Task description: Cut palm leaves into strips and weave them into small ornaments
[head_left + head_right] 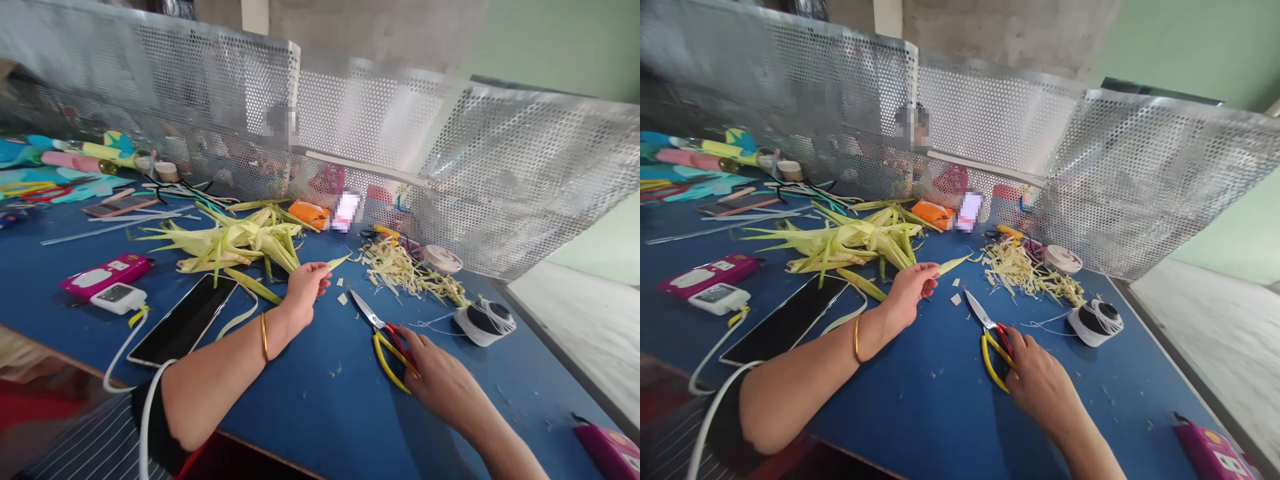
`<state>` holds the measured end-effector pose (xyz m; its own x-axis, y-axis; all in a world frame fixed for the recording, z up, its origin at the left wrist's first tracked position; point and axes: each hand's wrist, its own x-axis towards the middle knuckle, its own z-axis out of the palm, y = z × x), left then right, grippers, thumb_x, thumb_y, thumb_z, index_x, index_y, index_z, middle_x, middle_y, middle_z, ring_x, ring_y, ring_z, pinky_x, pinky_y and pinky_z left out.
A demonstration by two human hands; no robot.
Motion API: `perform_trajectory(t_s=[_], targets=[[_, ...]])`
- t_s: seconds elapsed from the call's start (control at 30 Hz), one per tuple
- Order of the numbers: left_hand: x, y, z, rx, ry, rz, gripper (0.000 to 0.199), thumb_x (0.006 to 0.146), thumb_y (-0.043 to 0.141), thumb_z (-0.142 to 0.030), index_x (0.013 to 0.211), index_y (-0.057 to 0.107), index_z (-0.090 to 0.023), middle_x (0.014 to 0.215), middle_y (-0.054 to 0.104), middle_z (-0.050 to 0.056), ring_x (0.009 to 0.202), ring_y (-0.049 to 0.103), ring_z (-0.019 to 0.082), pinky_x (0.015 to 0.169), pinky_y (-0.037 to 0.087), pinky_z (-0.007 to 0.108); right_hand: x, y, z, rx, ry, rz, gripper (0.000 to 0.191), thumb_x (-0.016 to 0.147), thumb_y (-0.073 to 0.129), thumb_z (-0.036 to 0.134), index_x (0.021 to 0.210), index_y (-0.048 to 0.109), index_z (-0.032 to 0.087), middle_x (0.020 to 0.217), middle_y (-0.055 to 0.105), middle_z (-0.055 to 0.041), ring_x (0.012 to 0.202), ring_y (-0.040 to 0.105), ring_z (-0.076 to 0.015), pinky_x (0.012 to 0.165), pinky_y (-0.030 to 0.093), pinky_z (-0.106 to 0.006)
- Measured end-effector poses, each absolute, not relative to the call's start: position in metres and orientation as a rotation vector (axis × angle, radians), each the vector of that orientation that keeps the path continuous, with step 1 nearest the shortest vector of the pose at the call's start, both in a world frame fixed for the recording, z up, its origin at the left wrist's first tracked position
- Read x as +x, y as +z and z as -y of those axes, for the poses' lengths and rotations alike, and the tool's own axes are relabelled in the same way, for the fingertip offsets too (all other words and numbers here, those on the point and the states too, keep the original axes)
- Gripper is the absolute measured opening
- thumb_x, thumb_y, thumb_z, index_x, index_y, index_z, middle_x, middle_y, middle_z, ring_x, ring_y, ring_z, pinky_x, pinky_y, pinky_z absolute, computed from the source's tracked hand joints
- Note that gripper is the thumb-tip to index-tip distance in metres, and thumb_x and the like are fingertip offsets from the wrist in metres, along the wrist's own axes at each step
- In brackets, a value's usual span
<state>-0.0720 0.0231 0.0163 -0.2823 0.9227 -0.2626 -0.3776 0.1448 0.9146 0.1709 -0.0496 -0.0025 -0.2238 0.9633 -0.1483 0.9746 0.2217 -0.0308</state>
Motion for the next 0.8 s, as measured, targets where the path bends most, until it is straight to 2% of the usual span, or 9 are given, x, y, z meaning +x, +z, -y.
perform_trajectory(t_s=[0.13,0.3,0.4,0.5,0.57,0.63,0.73,0.8], targets=[[-0.079,0.018,-0.028,0.588,1.503,-1.247,0.009,0.069,0.07,-0.019,0.077,0.067,-0.015,0.072,0.065,0.001,0.055,0.053,0.007,0.052,0.037,0.021,0.172,-0.006,0.044,2.001,-0.215,-2.296,0.067,0.076,0.049,0.016,0.143,0.043,0.016,0.105,0.07,-0.0113,0.089,0.067,-0.0267,0.071,0.041,-0.031],[-0.081,0.017,-0.029,0.549,1.514,-1.226,0.008,0.069,0.069,-0.018,0.076,0.066,-0.014,0.068,0.063,0.001,0.054,0.053,0.007,0.052,0.037,0.021,0.177,-0.001,0.038,2.182,-0.349,-2.346,0.072,0.069,0.054,0.018,0.141,0.047,0.022,0.09,0.071,-0.0044,0.074,0.066,-0.0224,0.061,0.039,-0.028],[-0.084,0.018,-0.032,0.514,1.539,-1.213,0.01,0.068,0.069,-0.019,0.076,0.066,-0.014,0.068,0.062,0.0,0.053,0.053,0.007,0.051,0.037,0.02,0.179,-0.004,0.047,2.217,-0.82,-2.57,0.066,0.07,0.059,0.025,0.136,0.054,0.024,0.082,0.067,-0.0001,0.062,0.06,-0.0163,0.057,0.041,-0.026],[-0.092,0.023,-0.036,0.485,1.588,-1.19,0.012,0.069,0.069,-0.021,0.079,0.065,-0.015,0.07,0.063,0.0,0.054,0.053,0.006,0.052,0.037,0.018,0.176,-0.007,0.054,1.974,-1.508,-2.603,0.056,0.074,0.064,0.036,0.129,0.062,0.022,0.074,0.062,0.0011,0.055,0.052,-0.0123,0.05,0.036,-0.024],[-0.099,0.027,-0.04,0.471,1.624,-1.178,0.013,0.07,0.069,-0.023,0.08,0.064,-0.016,0.072,0.063,-0.001,0.055,0.053,0.005,0.054,0.038,0.018,0.176,-0.007,0.05,1.813,-1.72,-2.491,0.051,0.074,0.066,0.04,0.121,0.067,0.019,0.073,0.063,0.0005,0.056,0.051,-0.0121,0.05,0.035,-0.024],[-0.108,0.03,-0.043,0.458,1.664,-1.173,0.014,0.071,0.069,-0.025,0.08,0.063,-0.016,0.072,0.063,-0.001,0.056,0.054,0.005,0.055,0.038,0.017,0.178,-0.005,0.036,1.812,-1.7,-2.423,0.05,0.072,0.069,0.04,0.116,0.069,0.017,0.07,0.064,0.0001,0.057,0.052,-0.0131,0.052,0.036,-0.025],[-0.119,0.032,-0.049,0.484,1.738,-1.179,0.012,0.071,0.067,-0.024,0.078,0.062,-0.016,0.071,0.062,-0.001,0.055,0.053,0.005,0.054,0.038,0.017,0.18,-0.001,0.008,2.273,-1.382,-2.464,0.058,0.064,0.071,0.04,0.114,0.067,0.012,0.057,0.056,0.0042,0.051,0.048,-0.0127,0.048,0.034,-0.025],[-0.124,0.032,-0.052,0.554,1.755,-1.218,0.01,0.072,0.065,-0.024,0.078,0.062,-0.016,0.07,0.063,-0.001,0.055,0.053,0.006,0.053,0.037,0.018,0.178,0.0,-0.003,2.508,-1.316,-2.395,0.063,0.063,0.069,0.041,0.118,0.064,0.01,0.052,0.051,0.0068,0.046,0.044,-0.012,0.045,0.033,-0.025]])
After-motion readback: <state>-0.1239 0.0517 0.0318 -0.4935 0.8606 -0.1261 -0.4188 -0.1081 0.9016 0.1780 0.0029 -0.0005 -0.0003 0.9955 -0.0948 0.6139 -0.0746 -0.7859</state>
